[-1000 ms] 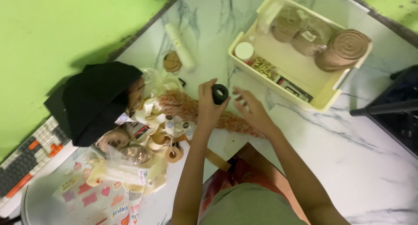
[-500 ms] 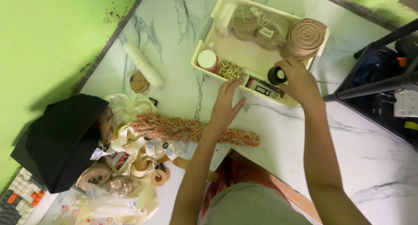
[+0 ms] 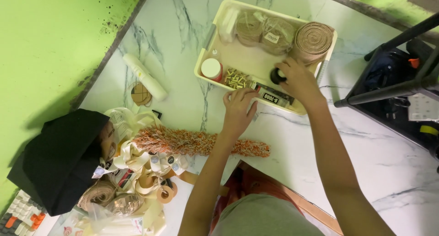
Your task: The person organizes various craft supplies on a cluttered table. They handle a white tote bag, a small iron, a red cloth, a feather duster, and multiple small containers and ribbons, placing them into a yellow tray.
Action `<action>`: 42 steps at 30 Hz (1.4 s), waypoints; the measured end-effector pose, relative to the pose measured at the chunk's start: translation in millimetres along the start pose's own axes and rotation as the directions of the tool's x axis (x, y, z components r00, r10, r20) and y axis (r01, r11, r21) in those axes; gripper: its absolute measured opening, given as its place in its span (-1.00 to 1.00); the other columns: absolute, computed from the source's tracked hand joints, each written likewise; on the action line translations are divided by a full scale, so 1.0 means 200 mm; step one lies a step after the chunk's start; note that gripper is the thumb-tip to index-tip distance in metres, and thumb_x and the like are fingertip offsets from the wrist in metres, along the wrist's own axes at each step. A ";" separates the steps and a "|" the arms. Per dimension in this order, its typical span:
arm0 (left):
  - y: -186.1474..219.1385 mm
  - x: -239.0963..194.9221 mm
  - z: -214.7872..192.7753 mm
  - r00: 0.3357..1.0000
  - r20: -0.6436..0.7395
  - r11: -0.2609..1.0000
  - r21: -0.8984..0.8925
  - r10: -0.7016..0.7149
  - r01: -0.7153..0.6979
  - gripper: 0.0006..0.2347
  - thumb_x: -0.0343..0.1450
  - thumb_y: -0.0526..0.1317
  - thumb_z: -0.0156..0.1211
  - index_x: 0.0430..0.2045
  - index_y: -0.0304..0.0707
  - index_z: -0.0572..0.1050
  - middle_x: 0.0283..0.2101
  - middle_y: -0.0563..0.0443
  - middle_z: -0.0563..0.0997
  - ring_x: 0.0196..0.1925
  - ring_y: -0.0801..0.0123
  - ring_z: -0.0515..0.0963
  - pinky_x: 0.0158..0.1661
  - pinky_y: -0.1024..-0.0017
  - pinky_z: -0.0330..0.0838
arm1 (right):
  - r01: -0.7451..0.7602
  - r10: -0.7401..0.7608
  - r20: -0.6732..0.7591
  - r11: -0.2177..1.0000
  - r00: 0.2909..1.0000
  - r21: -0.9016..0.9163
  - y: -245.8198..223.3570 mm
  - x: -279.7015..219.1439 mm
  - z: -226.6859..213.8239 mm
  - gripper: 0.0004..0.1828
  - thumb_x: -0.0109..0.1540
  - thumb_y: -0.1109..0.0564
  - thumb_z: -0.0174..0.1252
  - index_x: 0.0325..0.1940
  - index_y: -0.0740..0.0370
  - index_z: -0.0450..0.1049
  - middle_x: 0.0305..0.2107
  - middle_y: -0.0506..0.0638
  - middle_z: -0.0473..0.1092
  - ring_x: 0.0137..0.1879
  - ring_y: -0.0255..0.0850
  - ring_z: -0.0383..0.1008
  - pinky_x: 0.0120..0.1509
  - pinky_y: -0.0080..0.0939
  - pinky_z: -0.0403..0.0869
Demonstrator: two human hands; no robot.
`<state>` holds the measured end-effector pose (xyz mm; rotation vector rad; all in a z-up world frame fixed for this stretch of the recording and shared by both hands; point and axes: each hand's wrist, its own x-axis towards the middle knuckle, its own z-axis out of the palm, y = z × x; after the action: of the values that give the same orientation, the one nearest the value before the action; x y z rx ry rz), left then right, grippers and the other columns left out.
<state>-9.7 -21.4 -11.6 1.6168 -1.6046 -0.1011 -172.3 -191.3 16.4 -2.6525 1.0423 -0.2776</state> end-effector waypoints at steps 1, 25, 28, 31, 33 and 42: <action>-0.01 -0.01 0.00 1.000 -0.021 1.000 0.008 -0.004 0.004 -0.76 0.39 -0.34 0.30 -0.08 -0.16 0.52 0.06 0.07 0.56 0.19 0.23 0.48 0.26 0.09 0.10 | 0.112 -0.100 -0.153 0.991 0.983 0.075 -0.01 0.04 0.04 -0.33 0.01 0.30 0.42 0.21 0.17 0.46 0.13 0.11 0.39 0.21 0.10 0.42 0.23 0.06 0.47; -0.13 -0.13 -0.41 0.969 -0.172 0.984 -0.047 -0.179 0.173 -0.83 0.44 -0.36 0.26 -0.12 -0.21 0.55 0.05 0.02 0.58 0.15 0.19 0.53 0.24 0.20 0.23 | 0.180 -0.104 -0.301 0.955 0.948 0.236 -0.28 0.77 0.68 -0.60 0.09 0.49 0.17 0.00 0.38 0.45 0.16 0.36 0.30 0.06 0.32 0.46 0.08 0.13 0.48; -0.12 -0.17 -0.48 0.957 -0.192 0.975 -0.063 -0.219 0.211 -0.84 0.44 -0.36 0.25 -0.12 -0.23 0.55 0.05 0.01 0.58 0.14 0.16 0.52 0.24 0.22 0.24 | 0.082 -0.011 -0.251 0.958 0.968 0.274 -0.29 0.76 0.66 -0.67 0.14 0.45 0.18 -0.02 0.37 0.52 -0.01 0.38 0.42 0.05 0.28 0.49 0.12 0.11 0.48; -0.11 -0.23 -0.53 0.944 -0.212 0.968 -0.072 -0.252 0.242 -0.85 0.44 -0.35 0.24 -0.13 -0.23 0.55 0.05 0.00 0.59 0.14 0.14 0.52 0.24 0.22 0.25 | 0.092 -0.015 -0.209 0.926 0.978 0.366 -0.30 0.75 0.67 -0.68 0.13 0.42 0.19 -0.02 0.40 0.53 -0.15 0.36 0.49 -0.01 0.24 0.52 0.09 0.07 0.49; -0.10 -0.26 -0.56 0.937 -0.222 0.963 -0.072 -0.269 0.259 -0.85 0.44 -0.35 0.24 -0.13 -0.22 0.56 0.05 -0.01 0.59 0.15 0.13 0.51 0.24 0.23 0.26 | 0.123 -0.033 -0.237 0.918 0.971 0.376 -0.26 0.74 0.70 -0.68 0.14 0.42 0.18 -0.01 0.40 0.53 -0.15 0.35 0.50 -0.02 0.22 0.54 0.09 0.05 0.51; -0.14 -0.49 -0.75 0.886 -0.292 0.931 -0.042 -0.359 0.363 -0.86 0.46 -0.32 0.20 -0.12 -0.20 0.55 0.04 -0.02 0.58 0.17 0.11 0.50 0.25 0.17 0.22 | 0.051 0.034 -0.224 0.930 0.974 0.365 -0.95 0.15 0.25 -0.74 0.27 0.31 0.19 0.06 0.27 0.49 -0.07 0.20 0.52 -0.12 -0.01 0.59 -0.06 -0.11 0.57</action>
<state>81.8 130.7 22.3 1.8312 -1.0674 -0.0397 -15.6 -69.9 32.4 -2.3219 0.9330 -0.7197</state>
